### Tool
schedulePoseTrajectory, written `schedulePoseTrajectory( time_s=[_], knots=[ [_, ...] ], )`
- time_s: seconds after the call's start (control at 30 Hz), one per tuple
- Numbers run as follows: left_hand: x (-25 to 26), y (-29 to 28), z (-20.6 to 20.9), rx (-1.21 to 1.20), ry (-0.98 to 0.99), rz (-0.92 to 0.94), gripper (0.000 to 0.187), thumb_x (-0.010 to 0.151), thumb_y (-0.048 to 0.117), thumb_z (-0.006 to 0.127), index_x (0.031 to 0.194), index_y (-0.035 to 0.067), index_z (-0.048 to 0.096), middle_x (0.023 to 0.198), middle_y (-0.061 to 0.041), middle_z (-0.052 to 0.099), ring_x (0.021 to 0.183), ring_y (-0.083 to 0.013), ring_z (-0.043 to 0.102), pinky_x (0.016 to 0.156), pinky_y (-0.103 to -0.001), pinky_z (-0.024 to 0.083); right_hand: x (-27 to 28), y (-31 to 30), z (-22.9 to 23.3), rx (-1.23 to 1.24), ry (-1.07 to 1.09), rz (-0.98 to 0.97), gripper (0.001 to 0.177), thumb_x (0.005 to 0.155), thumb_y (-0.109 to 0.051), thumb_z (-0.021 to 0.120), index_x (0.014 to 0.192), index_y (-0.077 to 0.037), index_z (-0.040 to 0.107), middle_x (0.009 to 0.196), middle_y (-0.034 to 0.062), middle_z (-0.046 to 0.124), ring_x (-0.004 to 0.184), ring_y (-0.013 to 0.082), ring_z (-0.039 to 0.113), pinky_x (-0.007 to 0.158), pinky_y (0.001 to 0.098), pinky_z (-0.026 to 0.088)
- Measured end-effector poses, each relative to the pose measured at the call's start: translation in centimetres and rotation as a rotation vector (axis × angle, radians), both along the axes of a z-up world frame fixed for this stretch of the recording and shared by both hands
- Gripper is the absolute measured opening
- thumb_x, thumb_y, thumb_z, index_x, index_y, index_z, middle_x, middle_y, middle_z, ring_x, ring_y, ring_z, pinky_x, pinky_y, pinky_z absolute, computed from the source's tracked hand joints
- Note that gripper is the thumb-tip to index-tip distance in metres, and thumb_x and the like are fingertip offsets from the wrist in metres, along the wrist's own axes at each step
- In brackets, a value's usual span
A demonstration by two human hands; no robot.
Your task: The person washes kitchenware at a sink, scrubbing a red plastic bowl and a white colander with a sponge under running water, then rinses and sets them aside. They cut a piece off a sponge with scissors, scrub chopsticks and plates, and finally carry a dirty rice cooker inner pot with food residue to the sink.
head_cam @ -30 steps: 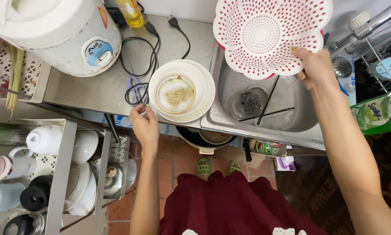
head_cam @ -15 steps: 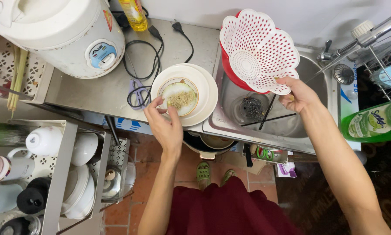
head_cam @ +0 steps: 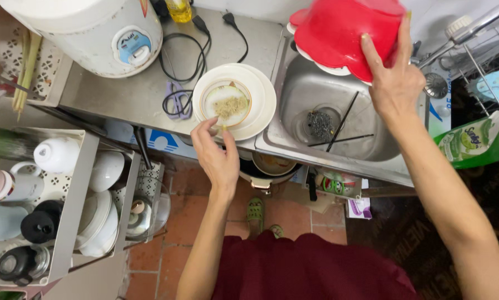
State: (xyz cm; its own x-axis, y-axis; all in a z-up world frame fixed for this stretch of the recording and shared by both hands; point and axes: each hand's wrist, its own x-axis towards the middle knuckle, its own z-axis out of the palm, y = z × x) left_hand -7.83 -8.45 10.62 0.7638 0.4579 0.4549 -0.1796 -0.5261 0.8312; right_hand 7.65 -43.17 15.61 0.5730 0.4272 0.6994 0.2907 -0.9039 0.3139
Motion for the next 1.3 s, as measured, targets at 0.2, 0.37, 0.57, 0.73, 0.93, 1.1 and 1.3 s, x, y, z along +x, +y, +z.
schedulePoseTrajectory(
  time_s=[0.2, 0.37, 0.57, 0.73, 0.93, 1.1, 1.3],
  knots=[
    [2.3, -1.1, 1.6, 0.093, -0.093, -0.098, 0.033, 0.097, 0.005, 0.064, 0.128, 0.0, 0.056, 0.129, -0.018, 0.055, 0.118, -0.0334, 0.055, 0.104, -0.043, 0.046, 2.6, -1.6, 0.3, -0.403, -0.185, 0.105, 0.065, 0.102, -0.014, 0.065, 0.154, -0.051, 0.058, 0.165, 0.0285, 0.036, 0.081, 0.0132, 0.062, 0.068, 0.0229, 0.051],
    [5.0, -2.7, 2.8, 0.113, -0.116, -0.156, 0.033, 0.095, 0.005, 0.065, 0.126, -0.001, 0.057, 0.128, -0.018, 0.057, 0.122, -0.036, 0.055, 0.107, -0.044, 0.045, 6.8, 0.8, -0.4, -0.583, -0.314, 0.231, 0.079, 0.1, -0.013, 0.059, 0.163, -0.058, 0.044, 0.156, 0.0184, 0.049, 0.07, 0.0109, 0.046, 0.07, 0.0259, 0.052],
    [5.7, -3.0, 2.2, 0.123, -0.092, -0.186, 0.031, 0.093, 0.005, 0.065, 0.124, 0.0, 0.059, 0.128, -0.018, 0.057, 0.124, -0.0365, 0.055, 0.109, -0.046, 0.043, 11.8, 4.5, -4.6, -0.692, -0.41, 0.395, 0.074, 0.108, -0.019, 0.058, 0.165, -0.057, 0.031, 0.156, 0.0055, 0.046, 0.083, 0.0164, 0.046, 0.081, 0.0303, 0.049],
    [6.6, -1.2, 1.5, 0.146, -0.041, -0.126, 0.03, 0.094, 0.006, 0.064, 0.123, 0.0, 0.06, 0.13, -0.018, 0.057, 0.123, -0.0368, 0.055, 0.107, -0.046, 0.044, 13.3, 3.9, -7.0, -0.603, -0.35, 0.443, 0.073, 0.111, -0.019, 0.06, 0.164, -0.061, 0.031, 0.154, 0.0037, 0.04, 0.092, 0.0192, 0.047, 0.089, 0.0366, 0.049],
    [7.5, -0.9, 1.3, 0.15, -0.035, -0.118, 0.029, 0.094, 0.006, 0.064, 0.122, 0.0, 0.061, 0.13, -0.019, 0.057, 0.125, -0.0372, 0.054, 0.107, -0.046, 0.044, 14.9, 6.0, -10.0, -0.58, -0.099, 0.36, 0.09, 0.094, -0.008, 0.066, 0.157, -0.065, 0.035, 0.151, 0.0059, 0.045, 0.09, 0.0228, 0.052, 0.086, 0.0372, 0.051],
    [7.4, -0.3, 1.4, 0.154, -0.01, -0.083, 0.028, 0.095, 0.007, 0.065, 0.122, 0.001, 0.061, 0.131, -0.018, 0.057, 0.125, -0.0369, 0.054, 0.107, -0.046, 0.043, 14.0, 5.9, -10.4, -0.52, -0.059, 0.328, 0.082, 0.096, -0.011, 0.066, 0.156, -0.06, 0.04, 0.154, 0.0082, 0.044, 0.092, 0.0236, 0.053, 0.09, 0.0417, 0.053],
    [8.3, -0.8, 1.7, 0.171, -0.016, -0.157, 0.03, 0.095, 0.008, 0.065, 0.124, 0.001, 0.061, 0.131, -0.017, 0.058, 0.123, -0.0367, 0.054, 0.106, -0.046, 0.043, 10.9, 5.5, -10.3, -0.42, -0.035, 0.292, 0.083, 0.095, -0.007, 0.068, 0.157, -0.056, 0.044, 0.158, 0.0113, 0.038, 0.098, 0.0262, 0.054, 0.093, 0.0446, 0.051]
  ],
)
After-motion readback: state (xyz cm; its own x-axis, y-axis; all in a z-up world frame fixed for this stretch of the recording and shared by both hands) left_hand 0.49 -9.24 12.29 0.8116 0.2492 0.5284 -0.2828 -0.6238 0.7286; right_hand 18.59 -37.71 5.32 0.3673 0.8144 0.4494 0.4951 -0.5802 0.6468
